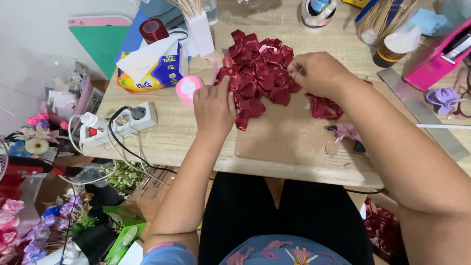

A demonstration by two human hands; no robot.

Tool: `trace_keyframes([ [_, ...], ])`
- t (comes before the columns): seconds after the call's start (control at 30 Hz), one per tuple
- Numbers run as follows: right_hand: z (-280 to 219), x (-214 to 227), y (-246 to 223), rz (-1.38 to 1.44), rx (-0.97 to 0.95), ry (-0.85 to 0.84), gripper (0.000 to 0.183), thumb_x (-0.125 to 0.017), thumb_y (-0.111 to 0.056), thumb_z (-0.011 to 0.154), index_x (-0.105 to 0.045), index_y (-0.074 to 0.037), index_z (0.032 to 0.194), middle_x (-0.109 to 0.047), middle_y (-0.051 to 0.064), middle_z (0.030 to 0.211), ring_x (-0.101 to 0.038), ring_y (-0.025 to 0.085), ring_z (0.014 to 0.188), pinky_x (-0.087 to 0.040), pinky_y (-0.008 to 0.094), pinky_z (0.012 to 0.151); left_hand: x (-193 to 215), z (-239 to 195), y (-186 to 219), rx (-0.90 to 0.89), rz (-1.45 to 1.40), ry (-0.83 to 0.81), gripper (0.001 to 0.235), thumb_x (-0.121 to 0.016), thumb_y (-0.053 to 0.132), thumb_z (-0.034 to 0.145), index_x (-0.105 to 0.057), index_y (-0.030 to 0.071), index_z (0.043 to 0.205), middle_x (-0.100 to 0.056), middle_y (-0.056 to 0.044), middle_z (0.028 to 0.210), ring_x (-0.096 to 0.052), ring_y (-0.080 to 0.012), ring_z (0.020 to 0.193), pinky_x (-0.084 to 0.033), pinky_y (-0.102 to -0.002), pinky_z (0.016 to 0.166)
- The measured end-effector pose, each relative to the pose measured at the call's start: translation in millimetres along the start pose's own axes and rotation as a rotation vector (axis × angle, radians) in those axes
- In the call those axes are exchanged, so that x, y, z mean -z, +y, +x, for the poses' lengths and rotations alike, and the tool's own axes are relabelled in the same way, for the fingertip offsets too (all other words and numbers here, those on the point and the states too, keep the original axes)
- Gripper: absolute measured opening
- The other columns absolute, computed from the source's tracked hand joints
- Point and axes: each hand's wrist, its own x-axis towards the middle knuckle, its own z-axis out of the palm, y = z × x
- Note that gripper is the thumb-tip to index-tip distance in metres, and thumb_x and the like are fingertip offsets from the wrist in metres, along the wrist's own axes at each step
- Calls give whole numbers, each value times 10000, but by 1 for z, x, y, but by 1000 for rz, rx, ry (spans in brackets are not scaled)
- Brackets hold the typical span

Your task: The person folds red satin pieces into petal shapes and secures them with a hot glue gun. They repeatedly pick up satin pieces, fold them, apply glue, and press the edges together to form individual petals, placing finished pieces on the table.

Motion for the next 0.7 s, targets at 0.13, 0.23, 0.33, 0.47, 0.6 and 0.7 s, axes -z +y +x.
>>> trace_keyframes([
  [0.13, -9, 18, 19, -300, 16, 14, 289, -625, -277, 984, -755, -168, 1217, -767, 88, 1140, -715, 331, 1112, -584, 484, 912, -17, -13, 15, -160, -185, -29, 414, -728, 311, 894, -693, 149, 1274, -713, -79, 1079, -617, -297, 1075, -446, -456, 974],
  [0.23, -7, 31, 48, -288, -111, -27, 328, -650, -284, 972, -709, -198, 1282, -735, 81, 1240, -660, 340, 1135, -509, 488, 947, -3, -10, 42, -285, -306, -149, 437, -682, 321, 962, -676, 68, 1318, -648, -117, 1359, -548, -321, 1302, -410, -577, 1119],
  [0.33, -5, 29, 87, -422, -102, -97, 281, -679, -306, 962, -766, -241, 1222, -778, 101, 1120, -703, 345, 1004, -534, 452, 842, -19, -9, 55, -429, -259, -308, 524, -725, 271, 966, -588, 122, 1449, -508, -52, 1555, -410, -328, 1474, -252, -602, 1251],
  [0.47, -23, 27, 110, -505, -188, -179, 304, -627, -292, 962, -755, -270, 1236, -767, 63, 1153, -708, 332, 1046, -561, 465, 835, -56, -5, 78, -401, -277, -345, 367, -594, 231, 1013, -633, 116, 1360, -582, -72, 1442, -460, -337, 1372, -276, -581, 1213],
  [0.6, -83, 35, 101, -362, -226, -150, 275, -618, -246, 999, -762, -159, 1217, -735, 75, 1179, -683, 312, 1024, -557, 452, 821, -46, 16, 126, -41, -194, -652, 401, -421, 377, 1031, -710, 171, 1217, -679, -48, 1154, -531, -315, 1092, -390, -464, 970],
  [0.7, -141, 39, 89, -314, -416, -177, 314, -641, -355, 974, -794, -90, 904, -766, 116, 831, -707, 294, 760, -505, 412, 662, -25, 41, 155, 72, -129, -963, 533, -319, 452, 1056, -713, 131, 1216, -648, -101, 1251, -516, -344, 1207, -380, -543, 1037],
])
